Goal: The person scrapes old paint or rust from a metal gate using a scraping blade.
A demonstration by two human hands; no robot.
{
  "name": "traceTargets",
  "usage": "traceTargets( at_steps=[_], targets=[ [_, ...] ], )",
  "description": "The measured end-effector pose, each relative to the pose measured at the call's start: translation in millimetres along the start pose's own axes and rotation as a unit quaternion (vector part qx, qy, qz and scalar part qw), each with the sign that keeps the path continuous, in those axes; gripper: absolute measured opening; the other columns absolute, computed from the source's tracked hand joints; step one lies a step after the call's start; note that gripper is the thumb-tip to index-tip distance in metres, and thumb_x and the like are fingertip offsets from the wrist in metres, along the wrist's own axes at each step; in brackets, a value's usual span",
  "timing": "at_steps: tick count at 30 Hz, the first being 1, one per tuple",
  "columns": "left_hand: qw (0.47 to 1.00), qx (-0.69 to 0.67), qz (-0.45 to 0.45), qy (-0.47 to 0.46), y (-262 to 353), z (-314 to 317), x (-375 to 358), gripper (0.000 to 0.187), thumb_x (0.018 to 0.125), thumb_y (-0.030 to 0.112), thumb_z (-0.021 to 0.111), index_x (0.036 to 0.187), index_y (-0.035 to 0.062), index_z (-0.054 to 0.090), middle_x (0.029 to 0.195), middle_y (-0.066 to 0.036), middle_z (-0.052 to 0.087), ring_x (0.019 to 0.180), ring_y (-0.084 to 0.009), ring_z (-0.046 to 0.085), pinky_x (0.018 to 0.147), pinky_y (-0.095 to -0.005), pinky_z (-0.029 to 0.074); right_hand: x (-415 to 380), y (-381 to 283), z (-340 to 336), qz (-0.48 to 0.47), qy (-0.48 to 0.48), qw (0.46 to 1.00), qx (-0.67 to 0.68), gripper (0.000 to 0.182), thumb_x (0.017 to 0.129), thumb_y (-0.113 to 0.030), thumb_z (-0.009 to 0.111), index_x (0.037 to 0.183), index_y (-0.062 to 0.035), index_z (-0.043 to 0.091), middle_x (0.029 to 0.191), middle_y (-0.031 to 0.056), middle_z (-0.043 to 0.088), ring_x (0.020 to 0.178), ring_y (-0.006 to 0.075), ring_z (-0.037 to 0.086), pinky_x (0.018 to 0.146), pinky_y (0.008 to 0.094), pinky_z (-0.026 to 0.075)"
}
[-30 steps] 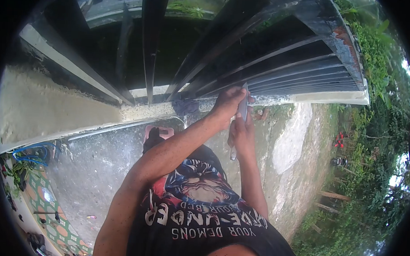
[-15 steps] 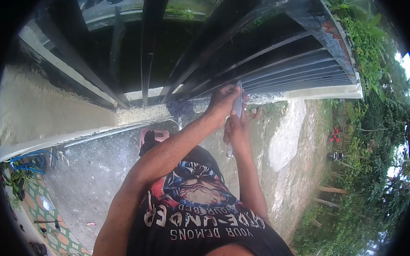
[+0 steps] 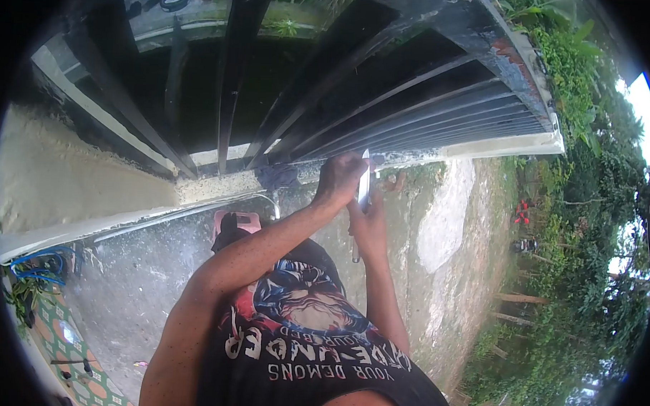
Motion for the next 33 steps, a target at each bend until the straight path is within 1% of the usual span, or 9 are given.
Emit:
traceTargets(
  at_steps=[1, 4, 16, 20, 22, 23, 25, 29, 33],
  targets=[
    [1.000, 0.000, -0.001, -0.004, 10.7, 1.1, -4.8, 0.039, 0.097, 0.035, 0.064, 0.112, -0.0011, 0.064, 0.105, -0.012, 0.073, 0.089, -0.0182, 0.070, 0.079, -0.0315, 0.055, -4.3, -9.7, -2.4, -0.004, 0.025, 0.998, -0.062, 0.031, 0.099, -0.019, 0.052, 0.125, -0.0022, 0.051, 0.073, 0.0011, 0.054, 0.053, 0.0093, 0.052, 0.046, 0.0259, 0.041],
    [0.965, -0.229, -0.088, -0.092, 29.8, 3.9, -19.0, 0.048, 0.095, 0.038, 0.067, 0.127, 0.0033, 0.060, 0.113, -0.010, 0.068, 0.099, -0.0174, 0.066, 0.083, -0.0316, 0.055, -8.9, -26.0, -0.4, 0.021, -0.022, 0.999, 0.041, 0.030, 0.102, -0.027, 0.048, 0.122, -0.0046, 0.052, 0.071, -0.0001, 0.052, 0.050, 0.0084, 0.049, 0.044, 0.0244, 0.039],
    [0.922, -0.339, -0.126, -0.140, 43.4, -3.4, -5.4, 0.047, 0.096, 0.044, 0.064, 0.128, 0.0084, 0.059, 0.092, 0.005, 0.055, 0.083, -0.0085, 0.057, 0.075, -0.0235, 0.049, 12.0, -38.4, 18.1, 0.041, 0.011, 0.991, 0.123, 0.047, 0.107, -0.046, 0.034, 0.090, -0.0054, 0.051, 0.059, -0.0031, 0.038, 0.042, 0.0073, 0.038, 0.036, 0.0252, 0.031],
    [0.910, -0.374, -0.118, -0.139, 36.4, 7.0, 4.3, 0.040, 0.099, 0.040, 0.061, 0.122, 0.0080, 0.059, 0.084, 0.006, 0.053, 0.075, -0.0055, 0.052, 0.073, -0.0210, 0.046, 14.8, -38.5, 16.3, 0.024, 0.035, 0.994, 0.098, 0.052, 0.107, -0.047, 0.034, 0.102, -0.0006, 0.057, 0.059, -0.0036, 0.036, 0.042, 0.0066, 0.034, 0.035, 0.0251, 0.028],
    [0.905, -0.384, -0.122, -0.138, 35.9, 7.7, 4.2, 0.038, 0.099, 0.039, 0.061, 0.120, 0.0077, 0.060, 0.083, 0.007, 0.053, 0.074, -0.0048, 0.052, 0.073, -0.0205, 0.046, 16.8, -36.5, 16.6, -0.020, 0.041, 0.999, 0.008, 0.059, 0.107, -0.044, 0.033, 0.127, 0.0066, 0.054, 0.076, 0.0089, 0.058, 0.065, 0.0154, 0.060, 0.056, 0.0281, 0.049],
    [0.909, -0.375, -0.113, -0.138, 35.9, 7.6, 4.0, 0.038, 0.099, 0.039, 0.061, 0.119, 0.0072, 0.059, 0.082, 0.007, 0.053, 0.074, -0.0042, 0.051, 0.072, -0.0202, 0.045, 15.4, -36.5, 19.4, -0.020, 0.040, 0.999, 0.008, 0.059, 0.107, -0.044, 0.033, 0.127, 0.0066, 0.054, 0.076, 0.0089, 0.058, 0.065, 0.0154, 0.060, 0.056, 0.0281, 0.049],
    [0.914, -0.368, -0.103, -0.135, 42.4, 7.2, 2.1, 0.037, 0.100, 0.039, 0.061, 0.118, 0.0066, 0.059, 0.080, 0.007, 0.052, 0.073, -0.0037, 0.049, 0.071, -0.0199, 0.044, 11.4, -42.5, 26.0, -0.056, 0.063, 0.996, 0.000, 0.061, 0.107, -0.043, 0.032, 0.138, 0.0073, 0.045, 0.110, 0.0170, 0.060, 0.104, 0.0239, 0.058, 0.091, 0.0342, 0.044],
    [0.927, -0.340, -0.096, -0.124, 43.1, 10.2, 1.1, 0.037, 0.101, 0.039, 0.058, 0.119, 0.0063, 0.060, 0.078, 0.008, 0.048, 0.069, -0.0031, 0.044, 0.069, -0.0193, 0.041, 13.6, -45.2, 23.1, -0.061, 0.035, 0.997, 0.031, 0.061, 0.108, -0.040, 0.029, 0.145, 0.0074, 0.038, 0.128, 0.0230, 0.057, 0.121, 0.0294, 0.056, 0.101, 0.0354, 0.042],
    [0.936, -0.322, -0.065, -0.124, 42.7, 9.1, 0.1, 0.036, 0.103, 0.038, 0.056, 0.121, 0.0074, 0.061, 0.076, 0.008, 0.044, 0.068, -0.0024, 0.041, 0.068, -0.0186, 0.039, 24.4, -27.5, 25.7, -0.102, 0.055, 0.992, -0.054, 0.058, 0.108, -0.035, 0.029, 0.145, 0.0093, 0.039, 0.144, 0.0330, 0.046, 0.142, 0.0457, 0.033, 0.117, 0.0423, 0.027]
  ],
)
Point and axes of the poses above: each hand's wrist, its own x-axis towards the middle knuckle, its own z-axis out of the palm, y = z × x, the point moved 2 cm from there along x, towards the middle knuckle
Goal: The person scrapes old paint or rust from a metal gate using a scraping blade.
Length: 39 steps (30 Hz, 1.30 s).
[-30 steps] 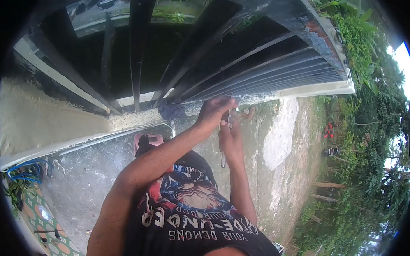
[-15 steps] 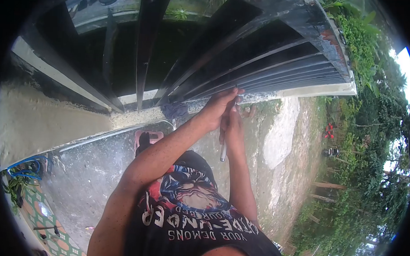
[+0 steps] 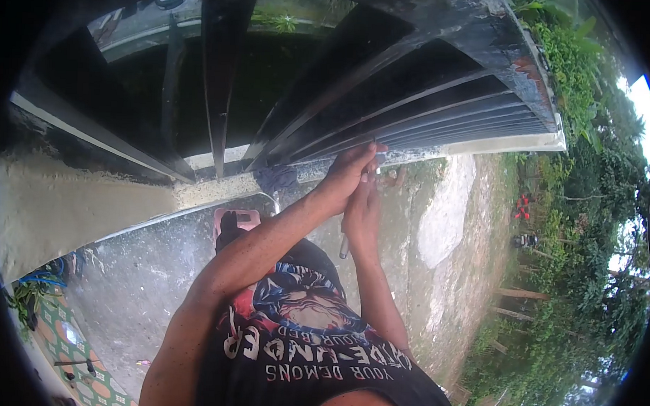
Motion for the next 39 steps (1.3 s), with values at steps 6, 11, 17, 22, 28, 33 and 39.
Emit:
traceTargets(
  at_steps=[6, 11, 17, 22, 28, 33, 39],
  targets=[
    [1.000, 0.022, -0.011, -0.020, -27.5, 13.5, 11.4, 0.036, 0.105, 0.036, 0.053, 0.124, 0.0081, 0.062, 0.077, 0.008, 0.044, 0.067, -0.0027, 0.040, 0.069, -0.0202, 0.042, -2.0, 33.2, -18.6, 0.036, 0.043, 0.996, -0.076, 0.058, 0.108, -0.034, 0.027, 0.145, 0.0108, 0.038, 0.146, 0.0347, 0.042, 0.139, 0.0438, 0.040, 0.113, 0.0429, 0.033],
    [0.985, 0.169, -0.014, 0.037, -38.4, 1.1, 8.5, 0.036, 0.104, 0.037, 0.053, 0.122, 0.0076, 0.062, 0.080, 0.005, 0.053, 0.070, -0.0034, 0.051, 0.065, -0.0208, 0.046, -8.8, 19.1, -38.3, 0.139, -0.044, 0.989, 0.003, 0.059, 0.107, -0.037, 0.036, 0.150, 0.0032, 0.034, 0.091, 0.0147, 0.064, 0.065, 0.0192, 0.065, 0.057, 0.0308, 0.053],
    [0.968, 0.224, -0.042, 0.101, -32.4, -33.7, -3.9, 0.035, 0.101, 0.038, 0.057, 0.114, 0.0063, 0.061, 0.083, -0.001, 0.061, 0.071, -0.0088, 0.059, 0.061, -0.0234, 0.049, -26.7, 40.3, -20.9, 0.185, -0.070, 0.956, 0.218, 0.040, 0.103, -0.026, 0.044, 0.135, -0.0014, 0.047, 0.078, 0.0057, 0.057, 0.049, 0.0115, 0.052, 0.044, 0.0266, 0.043],
    [0.929, 0.346, -0.065, 0.117, -22.7, -64.3, -25.1, 0.040, 0.102, 0.040, 0.056, 0.119, 0.0041, 0.061, 0.090, -0.002, 0.062, 0.085, -0.0118, 0.060, 0.071, -0.0246, 0.050, -36.8, 44.3, 6.3, 0.162, -0.022, 0.926, 0.340, 0.030, 0.102, -0.022, 0.046, 0.122, -0.0010, 0.052, 0.085, 0.0077, 0.060, 0.051, 0.0130, 0.054, 0.044, 0.0269, 0.042],
    [0.863, 0.440, -0.162, 0.186, -5.9, -77.2, -60.6, 0.059, 0.103, 0.053, 0.047, 0.137, 0.0052, 0.053, 0.109, -0.006, 0.062, 0.099, -0.0136, 0.058, 0.077, -0.0300, 0.050, -26.0, 36.4, 32.6, 0.156, 0.131, 0.883, 0.423, 0.020, 0.102, -0.018, 0.049, 0.105, 0.0009, 0.052, 0.085, 0.0108, 0.063, 0.060, 0.0152, 0.061, 0.055, 0.0309, 0.051],
    [0.768, 0.618, -0.087, 0.144, 18.6, -62.4, -79.8, 0.058, 0.104, 0.056, 0.039, 0.130, 0.0067, 0.055, 0.104, -0.004, 0.060, 0.084, -0.0113, 0.056, 0.067, -0.0260, 0.043, -7.4, 32.6, 53.6, 0.138, 0.130, 0.893, 0.408, 0.023, 0.099, -0.021, 0.052, 0.094, 0.0023, 0.053, 0.081, 0.0198, 0.063, 0.076, 0.0334, 0.065, 0.070, 0.0437, 0.048],
    [0.786, 0.604, 0.069, 0.113, 24.2, -27.8, -86.5, 0.057, 0.099, 0.049, 0.052, 0.135, 0.0051, 0.047, 0.093, -0.003, 0.059, 0.068, -0.0054, 0.055, 0.053, -0.0238, 0.040, 8.3, 1.1, 57.4, -0.011, 0.220, 0.913, 0.342, 0.019, 0.094, -0.011, 0.050, 0.102, 0.0050, 0.045, 0.072, 0.0295, 0.059, 0.075, 0.0520, 0.059, 0.067, 0.0570, 0.046]
  ],
)
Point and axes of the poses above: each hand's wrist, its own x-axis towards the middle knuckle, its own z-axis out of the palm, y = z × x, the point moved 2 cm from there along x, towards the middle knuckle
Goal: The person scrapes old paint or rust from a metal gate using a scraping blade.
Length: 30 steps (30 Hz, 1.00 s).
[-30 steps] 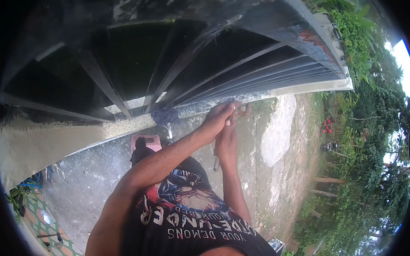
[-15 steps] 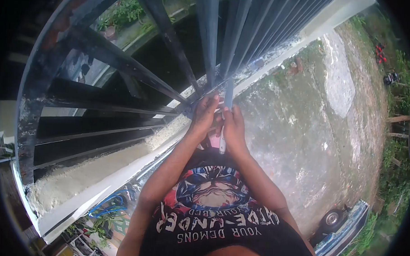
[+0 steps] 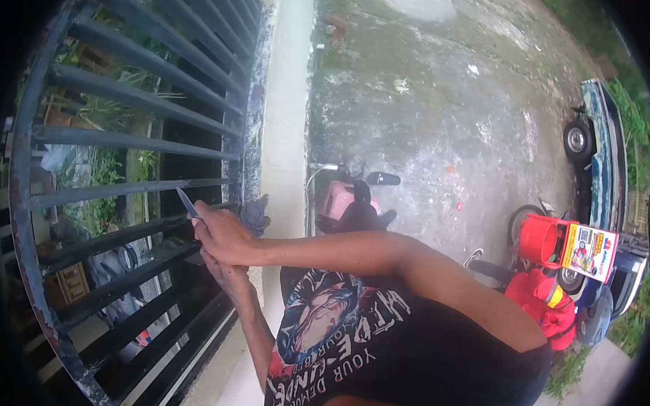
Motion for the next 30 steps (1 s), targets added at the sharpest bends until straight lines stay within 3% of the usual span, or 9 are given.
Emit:
traceTargets(
  at_steps=[2, 7, 9, 13, 19, 21, 25, 27, 30],
  targets=[
    [0.998, -0.006, 0.056, 0.006, 13.0, 4.4, -0.3, 0.054, 0.098, 0.047, 0.055, 0.132, 0.0055, 0.049, 0.094, -0.003, 0.060, 0.069, -0.0056, 0.055, 0.053, -0.0244, 0.040, 3.3, -9.5, 3.1, -0.012, 0.002, 1.000, -0.018, 0.021, 0.093, -0.010, 0.049, 0.105, 0.0072, 0.044, 0.070, 0.0292, 0.059, 0.074, 0.0519, 0.060, 0.065, 0.0578, 0.046],
    [0.989, 0.124, -0.007, -0.085, -48.7, -39.6, 39.0, 0.045, 0.098, 0.044, 0.055, 0.125, 0.0075, 0.054, 0.097, -0.003, 0.061, 0.066, -0.0072, 0.055, 0.050, -0.0251, 0.038, 13.2, 19.9, 17.4, -0.021, 0.004, 0.996, -0.082, 0.032, 0.088, -0.008, 0.051, 0.108, 0.0158, 0.044, 0.070, 0.0281, 0.062, 0.071, 0.0489, 0.063, 0.058, 0.0550, 0.050],
    [0.979, -0.015, -0.199, -0.030, -30.0, -17.8, 23.6, 0.032, 0.099, 0.041, 0.053, 0.096, 0.0095, 0.059, 0.075, 0.002, 0.054, 0.053, -0.0046, 0.047, 0.042, -0.0197, 0.028, 15.1, 33.1, 6.8, 0.018, -0.008, 0.996, -0.092, 0.033, 0.088, -0.010, 0.052, 0.107, 0.0162, 0.045, 0.071, 0.0278, 0.062, 0.072, 0.0482, 0.064, 0.059, 0.0545, 0.051],
    [0.953, -0.036, -0.285, -0.100, -54.0, -8.8, 28.4, 0.028, 0.101, 0.037, 0.053, 0.083, 0.0151, 0.050, 0.067, 0.006, 0.045, 0.048, -0.0034, 0.037, 0.039, -0.0196, 0.022, 19.3, 84.6, 3.6, 0.120, -0.052, 0.981, -0.140, 0.034, 0.087, -0.013, 0.055, 0.103, 0.0172, 0.050, 0.077, 0.0275, 0.066, 0.079, 0.0451, 0.067, 0.067, 0.0512, 0.055],
    [0.935, -0.033, -0.339, -0.102, -69.4, 18.7, 15.1, 0.031, 0.102, 0.039, 0.050, 0.084, 0.0137, 0.050, 0.067, 0.005, 0.045, 0.049, -0.0047, 0.037, 0.041, -0.0200, 0.023, 17.9, 149.1, 9.7, 0.120, -0.085, 0.972, -0.183, 0.031, 0.086, -0.012, 0.055, 0.104, 0.0127, 0.057, 0.086, 0.0291, 0.068, 0.090, 0.0439, 0.069, 0.074, 0.0482, 0.057],
    [0.972, 0.005, -0.236, 0.014, -54.8, 28.1, 2.7, 0.035, 0.101, 0.042, 0.048, 0.081, 0.0130, 0.048, 0.066, 0.003, 0.042, 0.049, -0.0066, 0.036, 0.042, -0.0221, 0.025, 5.0, 78.1, -18.1, 0.135, -0.070, 0.982, -0.112, 0.026, 0.086, -0.013, 0.054, 0.099, 0.0077, 0.062, 0.086, 0.0299, 0.067, 0.090, 0.0450, 0.068, 0.074, 0.0498, 0.056],
    [0.997, -0.022, -0.071, -0.014, -73.1, 6.8, 8.5, 0.035, 0.099, 0.039, 0.047, 0.076, 0.0127, 0.045, 0.064, 0.002, 0.039, 0.049, -0.0075, 0.033, 0.044, -0.0241, 0.025, 1.0, 46.2, -10.6, 0.064, -0.044, 0.989, -0.123, 0.027, 0.086, -0.015, 0.054, 0.097, 0.0077, 0.063, 0.086, 0.0283, 0.068, 0.090, 0.0446, 0.068, 0.074, 0.0500, 0.056],
    [0.993, -0.027, -0.111, -0.041, -75.4, -1.7, 11.6, 0.035, 0.099, 0.041, 0.049, 0.078, 0.0131, 0.047, 0.065, 0.003, 0.041, 0.050, -0.0072, 0.035, 0.044, -0.0241, 0.025, 3.1, 69.2, -2.0, 0.065, -0.025, 0.989, -0.130, 0.028, 0.086, -0.017, 0.055, 0.096, 0.0077, 0.063, 0.087, 0.0272, 0.069, 0.089, 0.0441, 0.068, 0.075, 0.0497, 0.056],
    [0.941, -0.007, -0.312, -0.128, -93.9, -13.0, 21.0, 0.037, 0.101, 0.048, 0.045, 0.097, 0.0115, 0.055, 0.077, 0.002, 0.047, 0.057, -0.0088, 0.038, 0.048, -0.0255, 0.026, 1.9, 124.2, 4.6, 0.159, -0.045, 0.978, -0.128, 0.028, 0.085, -0.017, 0.056, 0.095, 0.0076, 0.064, 0.087, 0.0263, 0.069, 0.089, 0.0435, 0.069, 0.077, 0.0497, 0.056]
  ],
)
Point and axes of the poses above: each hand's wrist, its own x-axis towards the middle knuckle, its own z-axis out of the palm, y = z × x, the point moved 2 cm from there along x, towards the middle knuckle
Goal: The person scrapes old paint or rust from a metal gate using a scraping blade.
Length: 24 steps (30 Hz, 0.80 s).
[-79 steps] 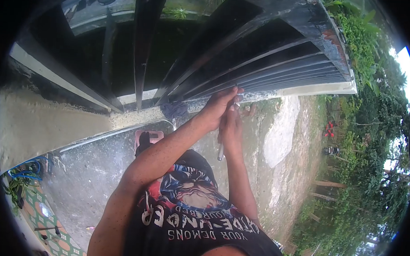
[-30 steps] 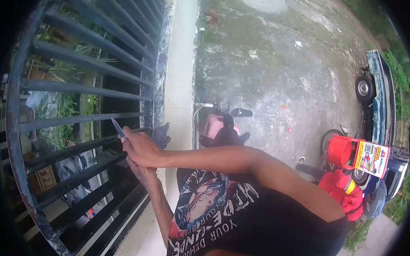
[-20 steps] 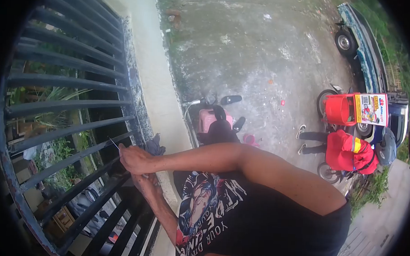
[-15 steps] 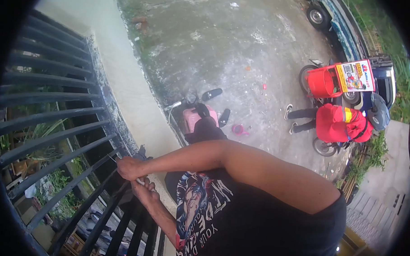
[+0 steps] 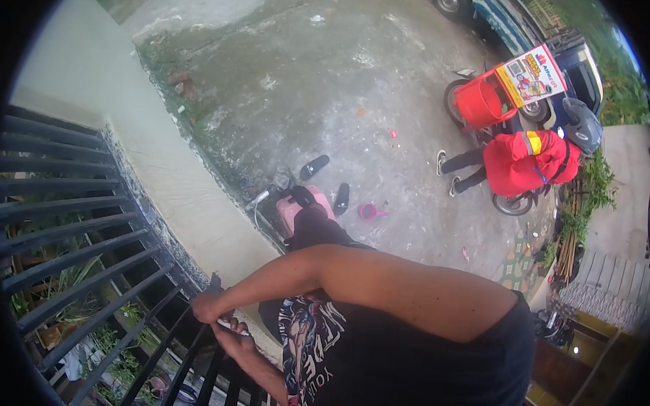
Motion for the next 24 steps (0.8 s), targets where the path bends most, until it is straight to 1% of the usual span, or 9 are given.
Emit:
traceTargets(
  at_steps=[3, 5, 8, 13, 15, 16, 18, 21, 24],
  targets=[
    [0.999, -0.026, -0.020, -0.012, -16.6, -0.1, 10.9, 0.031, 0.100, 0.043, 0.049, 0.099, 0.0131, 0.055, 0.082, 0.000, 0.051, 0.060, -0.0087, 0.040, 0.048, -0.0247, 0.026, -13.8, -9.6, -16.1, -0.011, -0.100, 0.990, -0.099, 0.030, 0.083, -0.017, 0.057, 0.097, 0.0083, 0.064, 0.087, 0.0272, 0.069, 0.089, 0.0435, 0.069, 0.080, 0.0501, 0.056],
    [0.993, -0.020, 0.107, 0.038, -20.2, -9.9, 20.3, 0.037, 0.101, 0.045, 0.052, 0.098, 0.0091, 0.061, 0.087, -0.003, 0.061, 0.064, -0.0129, 0.055, 0.050, -0.0262, 0.041, -33.7, -33.3, -19.8, 0.001, -0.003, 0.999, -0.047, 0.029, 0.083, -0.017, 0.057, 0.098, 0.0074, 0.064, 0.088, 0.0277, 0.069, 0.091, 0.0434, 0.068, 0.080, 0.0500, 0.056],
    [0.976, 0.070, 0.202, 0.033, -17.0, -7.8, 16.4, 0.039, 0.101, 0.046, 0.051, 0.104, 0.0075, 0.060, 0.093, -0.006, 0.062, 0.070, -0.0158, 0.057, 0.055, -0.0283, 0.043, -42.5, -32.4, -7.1, -0.038, 0.070, 0.997, -0.009, 0.023, 0.086, -0.015, 0.055, 0.099, 0.0037, 0.059, 0.080, 0.0267, 0.066, 0.084, 0.0440, 0.067, 0.077, 0.0515, 0.053],
    [0.864, 0.288, 0.413, 0.022, -6.5, 3.6, 2.0, 0.049, 0.101, 0.048, 0.049, 0.121, 0.0035, 0.058, 0.107, -0.013, 0.065, 0.086, -0.0231, 0.064, 0.065, -0.0335, 0.050, -43.5, -1.1, -30.2, 0.007, 0.109, 0.991, 0.072, 0.017, 0.091, -0.014, 0.051, 0.101, -0.0021, 0.058, 0.082, 0.0220, 0.066, 0.086, 0.0461, 0.065, 0.080, 0.0522, 0.051],
    [0.795, 0.370, 0.480, 0.031, -1.3, 6.4, -5.7, 0.054, 0.101, 0.048, 0.049, 0.127, 0.0019, 0.057, 0.113, -0.016, 0.067, 0.092, -0.0260, 0.066, 0.069, -0.0356, 0.053, -46.2, 1.9, -53.8, 0.034, 0.119, 0.988, 0.095, 0.021, 0.097, -0.016, 0.046, 0.111, -0.0038, 0.055, 0.078, 0.0180, 0.067, 0.071, 0.0401, 0.069, 0.066, 0.0485, 0.056],
    [0.872, 0.337, 0.354, 0.002, 4.6, 4.2, -10.5, 0.060, 0.101, 0.048, 0.050, 0.136, -0.0006, 0.053, 0.120, -0.020, 0.066, 0.108, -0.0341, 0.066, 0.085, -0.0418, 0.054, -56.0, -7.9, -71.8, 0.092, 0.091, 0.975, 0.180, 0.024, 0.099, -0.018, 0.043, 0.117, -0.0049, 0.052, 0.075, 0.0157, 0.066, 0.062, 0.0343, 0.068, 0.056, 0.0441, 0.056],
    [0.863, 0.342, 0.368, 0.051, 29.5, 13.5, -29.0, 0.056, 0.101, 0.046, 0.053, 0.131, -0.0020, 0.057, 0.118, -0.021, 0.067, 0.106, -0.0331, 0.066, 0.087, -0.0413, 0.053, -55.6, -3.5, -82.6, 0.158, 0.045, 0.958, 0.236, 0.033, 0.104, -0.022, 0.036, 0.134, -0.0084, 0.041, 0.071, 0.0121, 0.065, 0.042, 0.0209, 0.061, 0.037, 0.0329, 0.054],
    [0.809, 0.348, 0.455, 0.132, 56.5, 19.6, -43.7, 0.050, 0.102, 0.039, 0.054, 0.126, -0.0042, 0.060, 0.118, -0.025, 0.064, 0.105, -0.0313, 0.066, 0.086, -0.0413, 0.055, -53.7, 1.3, -86.8, 0.172, 0.000, 0.971, 0.168, 0.036, 0.102, -0.020, 0.040, 0.136, -0.0077, 0.043, 0.073, 0.0112, 0.068, 0.051, 0.0222, 0.066, 0.046, 0.0357, 0.056],
    [0.840, 0.225, 0.476, 0.131, 78.2, 19.2, -50.5, 0.036, 0.101, 0.020, 0.059, 0.127, -0.0050, 0.059, 0.122, -0.019, 0.065, 0.108, -0.0248, 0.065, 0.094, -0.0359, 0.051, -46.0, 6.7, -78.0, 0.140, -0.013, 0.982, 0.126, 0.044, 0.098, -0.020, 0.044, 0.140, -0.0058, 0.044, 0.071, 0.0122, 0.068, 0.053, 0.0265, 0.065, 0.057, 0.0395, 0.056]
  ],
)
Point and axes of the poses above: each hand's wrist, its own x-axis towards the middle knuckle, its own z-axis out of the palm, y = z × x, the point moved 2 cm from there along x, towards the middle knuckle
